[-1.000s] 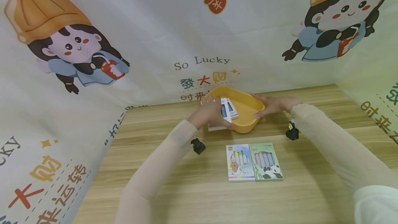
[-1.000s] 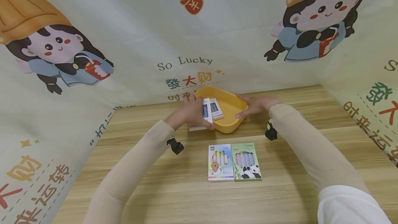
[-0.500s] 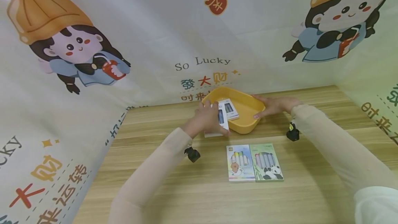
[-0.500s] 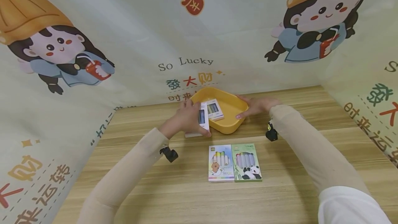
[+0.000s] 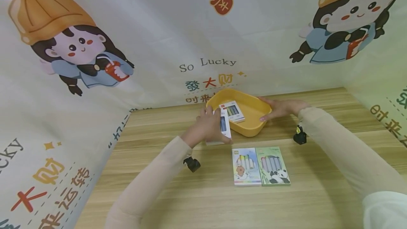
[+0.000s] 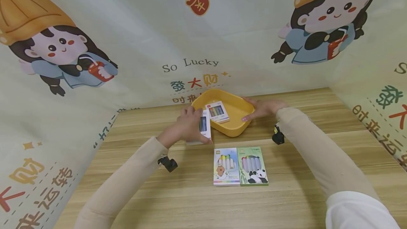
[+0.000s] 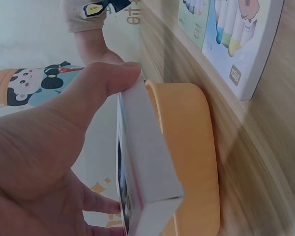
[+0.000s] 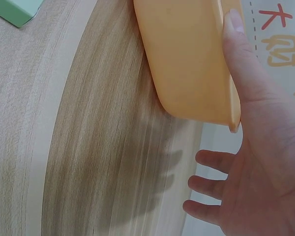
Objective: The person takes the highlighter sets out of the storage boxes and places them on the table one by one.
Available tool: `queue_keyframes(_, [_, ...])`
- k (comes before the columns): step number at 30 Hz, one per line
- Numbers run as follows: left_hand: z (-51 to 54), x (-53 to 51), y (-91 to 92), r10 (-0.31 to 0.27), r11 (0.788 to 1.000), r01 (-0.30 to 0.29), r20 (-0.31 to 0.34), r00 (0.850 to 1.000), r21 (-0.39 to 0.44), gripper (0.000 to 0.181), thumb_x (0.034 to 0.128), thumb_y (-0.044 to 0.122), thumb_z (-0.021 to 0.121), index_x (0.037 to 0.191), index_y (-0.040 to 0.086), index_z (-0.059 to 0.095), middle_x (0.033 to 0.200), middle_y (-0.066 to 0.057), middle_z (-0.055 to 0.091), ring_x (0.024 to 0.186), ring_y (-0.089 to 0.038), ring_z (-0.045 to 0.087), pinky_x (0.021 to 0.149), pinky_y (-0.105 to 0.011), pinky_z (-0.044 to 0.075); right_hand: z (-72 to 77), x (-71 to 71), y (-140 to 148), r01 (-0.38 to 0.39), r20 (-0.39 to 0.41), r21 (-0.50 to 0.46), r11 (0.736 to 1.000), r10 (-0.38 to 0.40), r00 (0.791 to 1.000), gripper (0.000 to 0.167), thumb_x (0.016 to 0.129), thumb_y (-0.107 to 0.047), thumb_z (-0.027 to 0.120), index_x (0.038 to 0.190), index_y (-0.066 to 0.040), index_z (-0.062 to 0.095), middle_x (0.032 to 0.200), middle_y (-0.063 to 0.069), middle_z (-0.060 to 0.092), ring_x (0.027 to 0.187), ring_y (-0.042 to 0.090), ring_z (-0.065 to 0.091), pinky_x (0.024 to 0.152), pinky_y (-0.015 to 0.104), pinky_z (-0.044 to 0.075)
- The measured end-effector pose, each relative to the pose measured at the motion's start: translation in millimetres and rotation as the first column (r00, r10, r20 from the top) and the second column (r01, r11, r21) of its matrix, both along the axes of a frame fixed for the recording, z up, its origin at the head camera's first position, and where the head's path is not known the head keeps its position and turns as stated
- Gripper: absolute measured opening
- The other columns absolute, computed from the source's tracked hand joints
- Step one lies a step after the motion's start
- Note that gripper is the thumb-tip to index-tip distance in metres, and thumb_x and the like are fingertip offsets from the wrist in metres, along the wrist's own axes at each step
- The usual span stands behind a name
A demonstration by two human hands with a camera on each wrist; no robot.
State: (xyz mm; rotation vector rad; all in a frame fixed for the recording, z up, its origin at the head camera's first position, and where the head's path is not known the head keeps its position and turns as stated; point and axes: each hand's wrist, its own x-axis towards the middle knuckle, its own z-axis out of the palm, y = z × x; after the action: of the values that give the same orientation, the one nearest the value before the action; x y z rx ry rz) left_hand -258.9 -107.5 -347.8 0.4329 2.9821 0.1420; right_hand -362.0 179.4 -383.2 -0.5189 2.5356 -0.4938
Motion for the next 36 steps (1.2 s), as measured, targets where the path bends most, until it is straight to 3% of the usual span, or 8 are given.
queue_keyframes(8, [-2.6, 10.8, -5.4, -0.008, 1.000, 0.008, 0.002, 1.000, -0.003, 0.127, 0.0596, 0.066, 0.085, 0.154, 0.004, 0.027, 0.147, -0.025, 0.035, 0.135, -0.042, 0.033, 0.108, -0.054, 0.043, 0.1, 0.4, -1, -0.005, 0.003, -0.014, 1.000, 0.005, 1.000, 0.112, 0.084, -0.069, 0.061, 0.160, -0.021, -0.006, 0.164, 0.027, 0.008, 0.150, 0.051, 0.012, 0.118, 0.071, 0.014])
queue_keyframes(18, [-13.6, 24.9, -9.1, -0.019, 0.999, 0.019, -0.015, 1.000, 0.037, 0.129, 0.0551, 0.063, 0.089, 0.153, 0.003, 0.029, 0.151, -0.026, 0.032, 0.128, -0.041, 0.038, 0.105, -0.055, 0.045, 0.7, 0.6, -2, -0.015, -0.009, -0.012, 1.000, 0.015, 1.000, 0.110, 0.086, -0.064, 0.063, 0.160, -0.017, -0.003, 0.163, 0.028, 0.010, 0.149, 0.052, 0.014, 0.116, 0.071, 0.017])
queue_keyframes(26, [-14.8, 31.3, -10.9, -0.022, 0.999, 0.022, -0.001, 1.000, 0.046, 0.132, 0.0553, 0.063, 0.089, 0.155, 0.004, 0.026, 0.154, -0.026, 0.029, 0.131, -0.043, 0.037, 0.108, -0.057, 0.042, 1.2, 1.8, -2, -0.015, -0.004, -0.006, 1.000, 0.015, 1.000, 0.114, 0.084, -0.069, 0.062, 0.160, -0.017, -0.005, 0.163, 0.028, 0.009, 0.149, 0.052, 0.013, 0.117, 0.070, 0.016])
queue_keyframes(36, [-20.4, 37.8, -12.1, -0.026, 0.999, 0.025, 0.013, 1.000, 0.040, 0.132, 0.0551, 0.063, 0.089, 0.155, 0.004, 0.026, 0.153, -0.026, 0.033, 0.135, -0.043, 0.035, 0.109, -0.057, 0.042, 1.3, 2.1, -3, -0.009, -0.014, 0.007, 1.000, 0.009, 1.000, 0.109, 0.086, -0.065, 0.063, 0.160, -0.019, -0.003, 0.163, 0.028, 0.011, 0.149, 0.052, 0.015, 0.116, 0.072, 0.018])
